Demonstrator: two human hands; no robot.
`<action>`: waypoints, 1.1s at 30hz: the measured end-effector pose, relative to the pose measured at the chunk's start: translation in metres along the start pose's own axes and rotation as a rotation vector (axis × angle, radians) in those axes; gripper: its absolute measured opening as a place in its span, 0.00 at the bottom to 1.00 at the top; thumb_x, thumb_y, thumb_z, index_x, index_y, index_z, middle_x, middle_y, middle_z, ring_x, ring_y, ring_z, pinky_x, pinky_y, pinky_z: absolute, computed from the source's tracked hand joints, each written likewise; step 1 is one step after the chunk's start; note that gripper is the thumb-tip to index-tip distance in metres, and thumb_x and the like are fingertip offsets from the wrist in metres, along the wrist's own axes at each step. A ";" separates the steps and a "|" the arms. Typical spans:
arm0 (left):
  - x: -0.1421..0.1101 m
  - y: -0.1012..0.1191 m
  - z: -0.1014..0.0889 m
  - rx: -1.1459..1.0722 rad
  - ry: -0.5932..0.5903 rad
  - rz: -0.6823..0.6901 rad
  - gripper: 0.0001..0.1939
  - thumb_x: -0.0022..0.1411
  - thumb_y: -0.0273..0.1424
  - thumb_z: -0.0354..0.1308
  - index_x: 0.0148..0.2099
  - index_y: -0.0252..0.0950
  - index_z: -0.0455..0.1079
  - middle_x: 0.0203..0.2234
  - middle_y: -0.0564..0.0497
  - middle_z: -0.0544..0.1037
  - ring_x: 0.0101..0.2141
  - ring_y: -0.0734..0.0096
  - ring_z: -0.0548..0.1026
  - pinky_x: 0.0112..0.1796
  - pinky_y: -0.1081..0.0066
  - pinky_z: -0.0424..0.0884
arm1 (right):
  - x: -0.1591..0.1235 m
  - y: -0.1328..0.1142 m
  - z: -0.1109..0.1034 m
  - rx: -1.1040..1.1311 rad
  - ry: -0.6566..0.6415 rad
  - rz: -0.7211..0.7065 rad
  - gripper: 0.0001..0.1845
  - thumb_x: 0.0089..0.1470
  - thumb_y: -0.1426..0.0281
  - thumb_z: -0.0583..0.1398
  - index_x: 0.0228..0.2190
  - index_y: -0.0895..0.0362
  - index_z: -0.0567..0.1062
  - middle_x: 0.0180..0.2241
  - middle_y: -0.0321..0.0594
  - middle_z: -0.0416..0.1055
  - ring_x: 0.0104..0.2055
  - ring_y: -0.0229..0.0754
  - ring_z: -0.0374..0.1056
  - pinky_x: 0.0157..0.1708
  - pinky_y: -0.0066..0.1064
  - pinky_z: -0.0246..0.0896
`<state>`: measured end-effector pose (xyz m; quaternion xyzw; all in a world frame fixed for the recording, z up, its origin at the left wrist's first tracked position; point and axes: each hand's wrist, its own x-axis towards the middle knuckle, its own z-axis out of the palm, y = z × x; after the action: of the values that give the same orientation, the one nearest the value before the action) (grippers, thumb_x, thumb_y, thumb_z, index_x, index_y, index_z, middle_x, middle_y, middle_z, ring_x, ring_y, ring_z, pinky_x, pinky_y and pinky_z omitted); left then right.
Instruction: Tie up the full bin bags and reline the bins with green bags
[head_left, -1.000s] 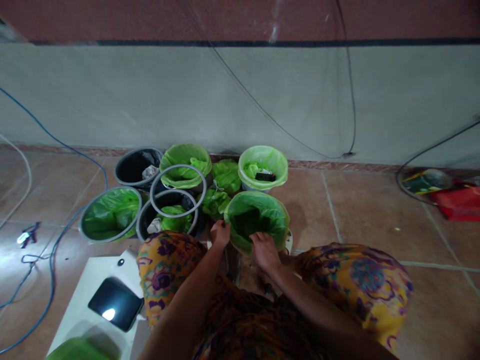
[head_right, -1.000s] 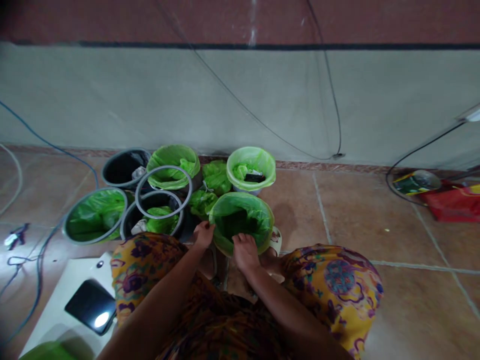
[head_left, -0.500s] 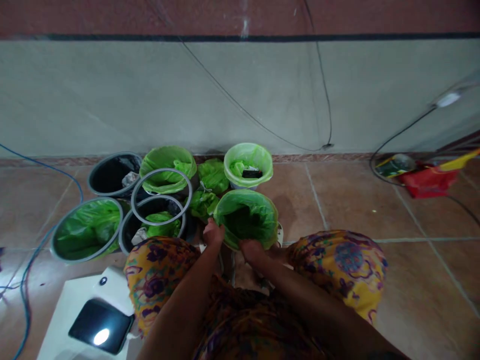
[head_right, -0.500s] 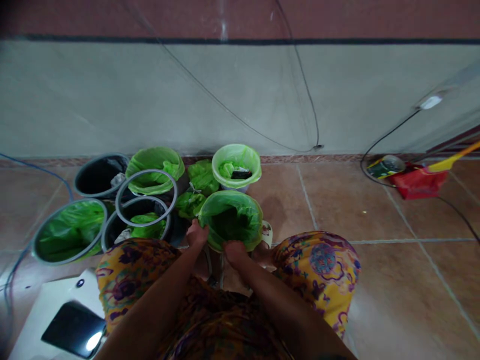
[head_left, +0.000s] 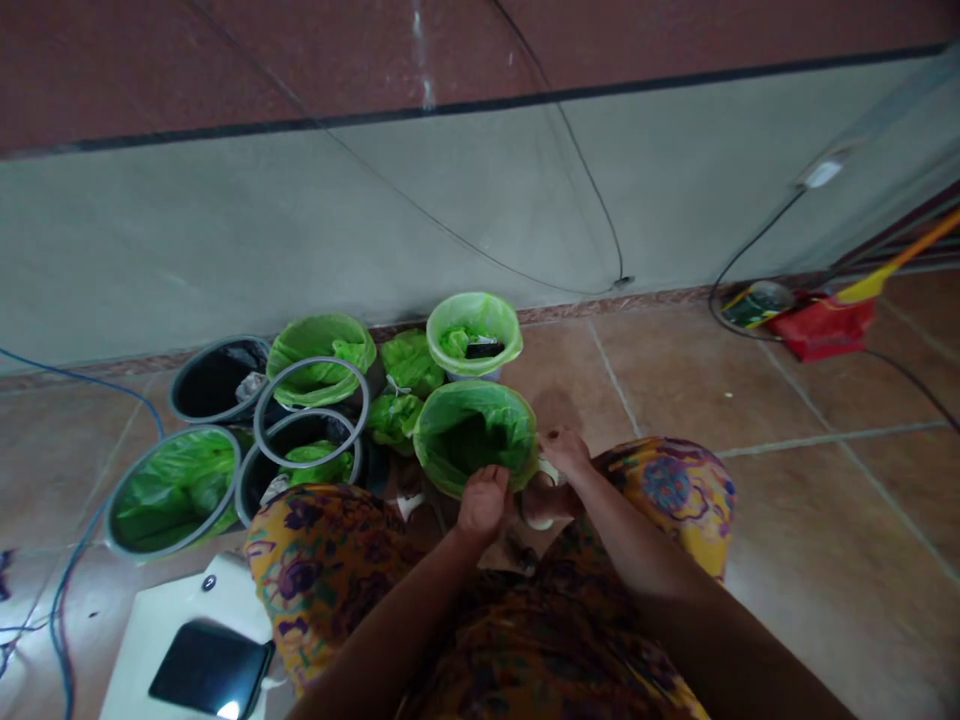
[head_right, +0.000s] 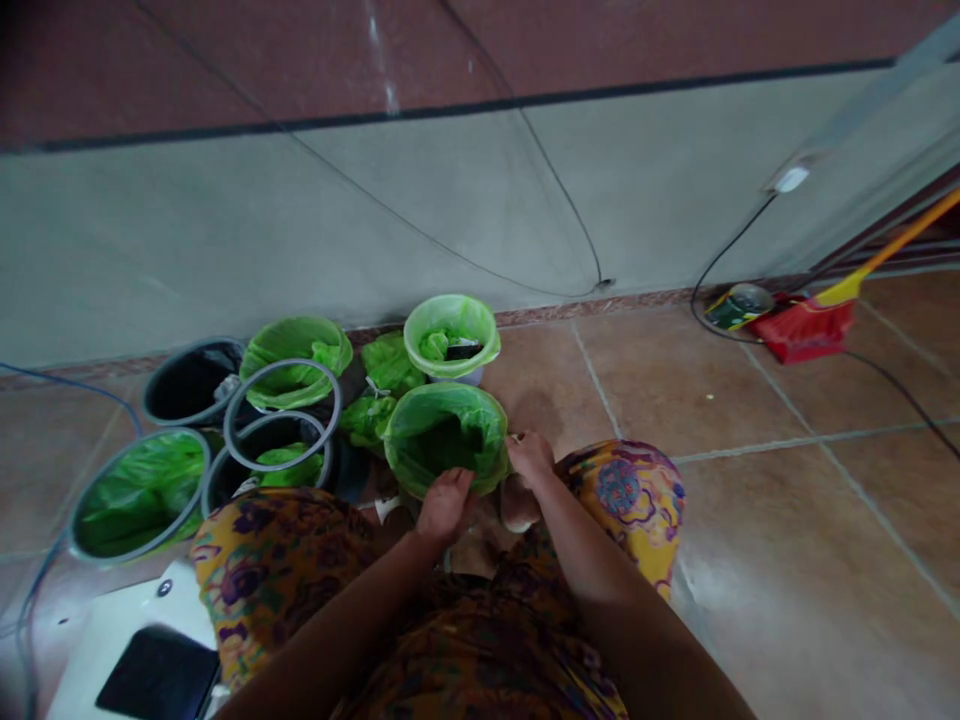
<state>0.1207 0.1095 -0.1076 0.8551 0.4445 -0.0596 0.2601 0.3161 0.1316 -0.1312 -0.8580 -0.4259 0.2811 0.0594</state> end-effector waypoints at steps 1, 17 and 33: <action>0.002 0.005 0.004 0.033 -0.029 0.000 0.15 0.64 0.29 0.50 0.51 0.34 0.67 0.46 0.41 0.74 0.48 0.58 0.71 0.51 0.62 0.66 | 0.002 0.003 0.005 0.014 -0.032 0.009 0.19 0.57 0.59 0.57 0.32 0.61 0.81 0.33 0.50 0.79 0.37 0.47 0.75 0.31 0.29 0.61; 0.018 -0.006 0.038 0.155 -0.261 -0.123 0.18 0.65 0.23 0.43 0.53 0.30 0.68 0.42 0.36 0.78 0.45 0.54 0.78 0.43 0.62 0.73 | -0.001 -0.023 0.026 -0.081 0.006 -0.143 0.17 0.60 0.62 0.54 0.41 0.52 0.81 0.40 0.43 0.79 0.40 0.42 0.74 0.35 0.28 0.62; 0.022 0.033 0.026 0.109 0.077 0.036 0.31 0.66 0.25 0.44 0.70 0.36 0.50 0.64 0.41 0.61 0.62 0.58 0.61 0.59 0.56 0.59 | 0.065 0.011 0.043 0.726 0.339 0.268 0.21 0.56 0.64 0.52 0.41 0.64 0.78 0.33 0.48 0.78 0.35 0.45 0.73 0.32 0.29 0.64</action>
<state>0.1635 0.0966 -0.1241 0.8776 0.4347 -0.0461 0.1967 0.3316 0.1682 -0.1993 -0.8631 -0.1681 0.2733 0.3900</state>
